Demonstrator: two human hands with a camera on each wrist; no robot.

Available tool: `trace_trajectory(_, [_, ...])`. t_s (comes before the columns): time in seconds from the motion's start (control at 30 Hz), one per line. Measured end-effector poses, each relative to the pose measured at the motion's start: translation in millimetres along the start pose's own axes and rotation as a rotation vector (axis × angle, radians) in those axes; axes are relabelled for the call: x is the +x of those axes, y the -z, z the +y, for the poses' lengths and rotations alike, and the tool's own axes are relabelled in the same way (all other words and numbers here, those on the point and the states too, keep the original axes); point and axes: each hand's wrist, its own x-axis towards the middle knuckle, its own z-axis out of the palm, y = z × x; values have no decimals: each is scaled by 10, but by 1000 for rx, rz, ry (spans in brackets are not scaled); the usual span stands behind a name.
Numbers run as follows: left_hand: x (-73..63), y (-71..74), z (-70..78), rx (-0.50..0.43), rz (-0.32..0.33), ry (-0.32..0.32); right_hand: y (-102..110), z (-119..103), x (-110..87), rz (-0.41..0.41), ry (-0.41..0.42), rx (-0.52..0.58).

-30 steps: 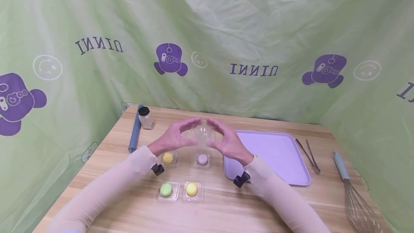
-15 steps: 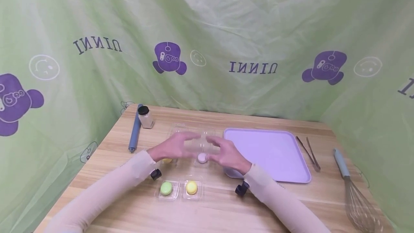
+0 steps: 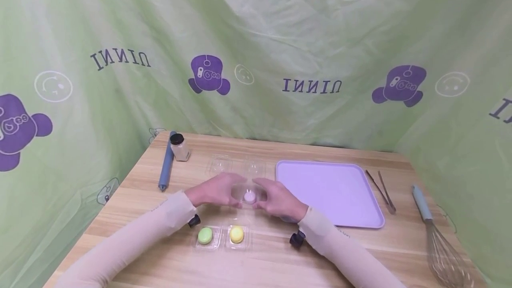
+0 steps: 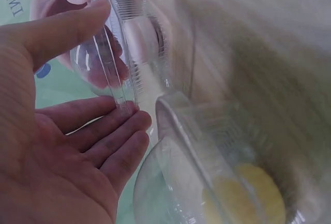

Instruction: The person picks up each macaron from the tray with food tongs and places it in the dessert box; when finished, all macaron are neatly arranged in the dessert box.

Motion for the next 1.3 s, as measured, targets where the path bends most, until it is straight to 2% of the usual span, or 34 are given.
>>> trace_trajectory(0.37, [7,-126,4,43,-4,3,-35,-53,-16,-69,-29,-25])
trace_trajectory(0.5, [18,-157,-2,108,2,-10,-11,-87,11,-74,-29,-58])
trace_trajectory(0.6, [29,-156,-4,135,10,-18,8,-97,35,-83,-26,-86])
trace_trajectory(0.83, [47,-120,-15,122,-10,-31,22,-104,62,-106,-6,-116])
trace_trajectory(1.3, [61,-88,-9,139,-45,-30,45,-91,75,-89,19,-133])
